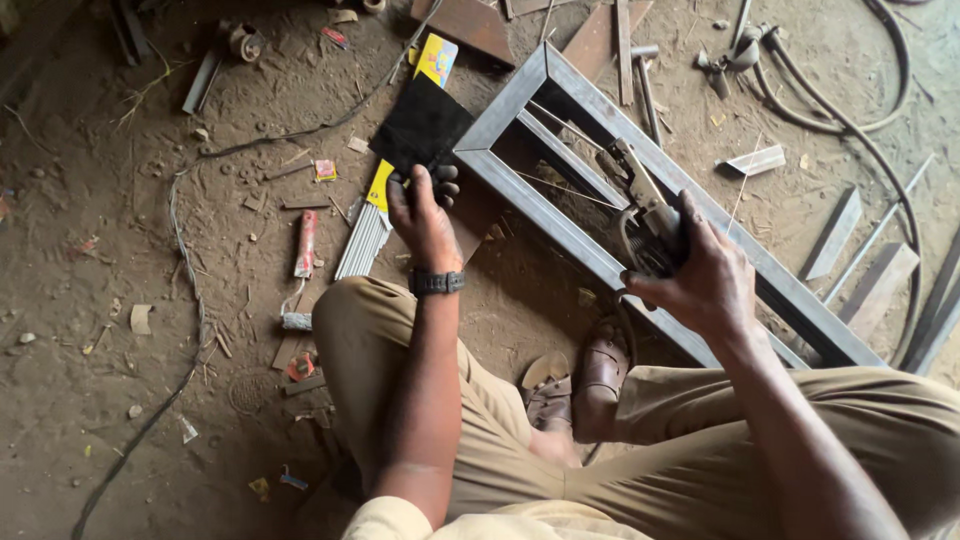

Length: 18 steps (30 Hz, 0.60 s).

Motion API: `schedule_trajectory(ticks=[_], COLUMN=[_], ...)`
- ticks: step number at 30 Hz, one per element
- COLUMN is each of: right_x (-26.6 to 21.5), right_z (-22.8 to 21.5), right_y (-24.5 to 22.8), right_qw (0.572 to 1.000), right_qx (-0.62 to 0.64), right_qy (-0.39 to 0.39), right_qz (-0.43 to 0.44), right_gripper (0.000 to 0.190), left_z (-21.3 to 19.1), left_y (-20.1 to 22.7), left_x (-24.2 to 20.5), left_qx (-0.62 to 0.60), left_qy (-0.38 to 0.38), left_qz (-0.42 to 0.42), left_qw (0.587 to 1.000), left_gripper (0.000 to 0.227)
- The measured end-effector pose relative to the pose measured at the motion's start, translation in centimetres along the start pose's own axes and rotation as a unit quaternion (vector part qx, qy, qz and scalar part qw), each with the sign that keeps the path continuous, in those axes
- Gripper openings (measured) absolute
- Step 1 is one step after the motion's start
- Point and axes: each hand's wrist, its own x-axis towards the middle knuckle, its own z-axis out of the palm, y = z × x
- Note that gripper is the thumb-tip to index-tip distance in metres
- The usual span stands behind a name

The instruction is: The person sits on the ground and welds a rectangular metal frame using a handheld welding torch and a small metal plate as a shield. They repeatedly weld joints, tap the frame with a hammer, and adjust the frame's position.

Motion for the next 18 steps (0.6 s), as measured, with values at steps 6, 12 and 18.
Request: schedule_trajectory(ticks=[6, 12, 18], right_x=[-0.1, -0.8, -0.8], right_z=[-0.1, -0.1, -0.1], right_y=[-0.7, -0.4, -0.2], right_qw=[1.000, 0.999, 0.999], right_qx=[-0.023, 0.009, 0.024], right_qy=[-0.013, 0.001, 0.010], right_qz=[0.004, -0.032, -0.036], right_gripper=[0.126, 0.125, 0.122], left_z=[0.6, 1.0, 1.7], left_y=[-0.4, 0.4, 1.9], left_x=[0.7, -0.3, -1.5], left_qx=[-0.002, 0.032, 0.014], left_qy=[-0.013, -0.098, -0.265], left_qz=[0.011, -0.011, -0.025], left_qw=[1.000, 0.995, 0.964], left_gripper=[0.016, 0.018, 0.022])
